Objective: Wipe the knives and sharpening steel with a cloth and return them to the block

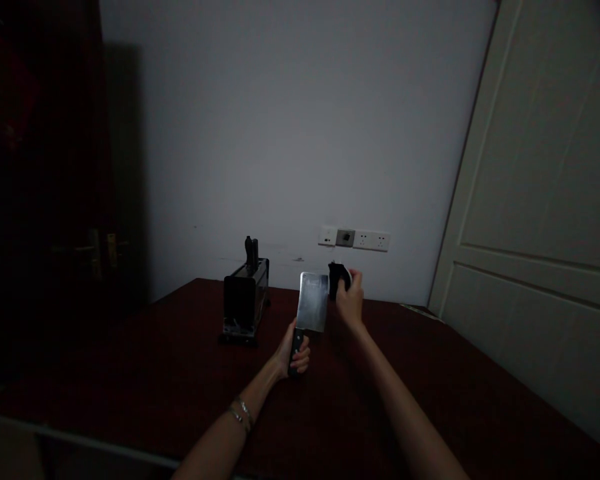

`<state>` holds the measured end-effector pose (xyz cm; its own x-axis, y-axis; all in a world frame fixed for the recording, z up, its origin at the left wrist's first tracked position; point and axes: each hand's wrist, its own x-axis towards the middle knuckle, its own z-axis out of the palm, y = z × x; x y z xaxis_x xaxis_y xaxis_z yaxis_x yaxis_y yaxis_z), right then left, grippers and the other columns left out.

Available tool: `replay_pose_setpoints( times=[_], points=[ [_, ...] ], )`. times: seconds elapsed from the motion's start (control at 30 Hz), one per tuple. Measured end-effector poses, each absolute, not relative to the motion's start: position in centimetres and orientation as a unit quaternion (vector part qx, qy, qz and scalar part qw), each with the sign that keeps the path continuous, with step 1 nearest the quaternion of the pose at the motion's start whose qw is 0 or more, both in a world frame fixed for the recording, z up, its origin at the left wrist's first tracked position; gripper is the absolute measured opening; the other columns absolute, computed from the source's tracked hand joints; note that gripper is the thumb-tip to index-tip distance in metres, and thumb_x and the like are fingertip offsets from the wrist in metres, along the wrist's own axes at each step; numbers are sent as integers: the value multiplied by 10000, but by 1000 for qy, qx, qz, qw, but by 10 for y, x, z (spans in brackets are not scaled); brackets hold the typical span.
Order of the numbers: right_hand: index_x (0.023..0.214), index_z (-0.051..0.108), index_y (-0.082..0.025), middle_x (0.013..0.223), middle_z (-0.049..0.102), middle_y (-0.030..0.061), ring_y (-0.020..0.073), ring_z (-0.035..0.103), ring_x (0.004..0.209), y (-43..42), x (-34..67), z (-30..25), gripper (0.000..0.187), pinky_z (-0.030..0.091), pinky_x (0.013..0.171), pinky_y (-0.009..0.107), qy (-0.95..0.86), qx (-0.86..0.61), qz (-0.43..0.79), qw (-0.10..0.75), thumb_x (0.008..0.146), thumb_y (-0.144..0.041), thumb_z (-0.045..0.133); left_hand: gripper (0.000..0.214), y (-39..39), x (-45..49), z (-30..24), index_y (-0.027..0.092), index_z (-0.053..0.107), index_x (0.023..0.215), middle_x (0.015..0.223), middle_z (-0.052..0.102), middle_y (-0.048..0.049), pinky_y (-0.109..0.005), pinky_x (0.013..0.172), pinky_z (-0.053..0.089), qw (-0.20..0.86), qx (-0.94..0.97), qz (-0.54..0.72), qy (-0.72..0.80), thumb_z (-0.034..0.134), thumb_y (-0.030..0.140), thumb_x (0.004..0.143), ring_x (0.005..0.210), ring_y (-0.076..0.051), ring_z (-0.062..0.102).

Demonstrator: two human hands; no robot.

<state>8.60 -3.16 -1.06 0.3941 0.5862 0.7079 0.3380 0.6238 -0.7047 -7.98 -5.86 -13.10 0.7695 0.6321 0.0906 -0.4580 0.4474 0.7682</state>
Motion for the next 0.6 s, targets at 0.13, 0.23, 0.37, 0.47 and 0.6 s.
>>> replay_pose_setpoints(
  times=[0.13, 0.23, 0.37, 0.47, 0.6],
  points=[
    [1245, 413, -120, 1244, 512, 156, 227, 479, 1135, -26, 61, 4, 466, 354, 964, 404, -740, -353, -53, 570, 780, -107, 386, 698, -58, -80, -133, 167, 415, 427, 279, 286, 39, -201, 270, 267, 849, 411, 322, 83, 147, 693, 798, 203, -73, 210],
    [1233, 454, -127, 1296, 477, 141, 220, 429, 1199, -25, 55, -6, 495, 329, 1007, 400, -818, -313, -79, 476, 749, -44, 392, 684, -59, -80, -132, 165, 419, 432, 279, 294, 39, -199, 273, 275, 849, 411, 323, 80, 170, 679, 807, 204, -71, 214],
    [1327, 337, -122, 1389, 349, 160, 242, 285, 1298, -28, 59, -19, 611, 286, 1045, 451, -826, -316, -135, 448, 736, -44, 469, 673, -60, -79, -131, 163, 418, 431, 278, 300, 41, -198, 268, 271, 847, 410, 327, 80, 198, 681, 802, 200, -70, 215],
    [1345, 315, -132, 1391, 339, 174, 257, 266, 1308, -29, 64, -22, 645, 296, 1046, 457, -834, -316, -160, 423, 748, -121, 559, 674, -61, -78, -130, 160, 427, 435, 278, 296, 44, -195, 268, 263, 845, 412, 333, 74, 201, 677, 804, 200, -69, 216],
    [1309, 389, -145, 1420, 294, 172, 281, 236, 1320, -31, 66, -27, 605, 292, 1048, 465, -855, -293, -193, 382, 768, -308, 604, 676, -62, -78, -129, 160, 431, 438, 276, 289, 46, -193, 266, 245, 844, 408, 340, 80, 194, 675, 807, 201, -69, 207]
  ],
)
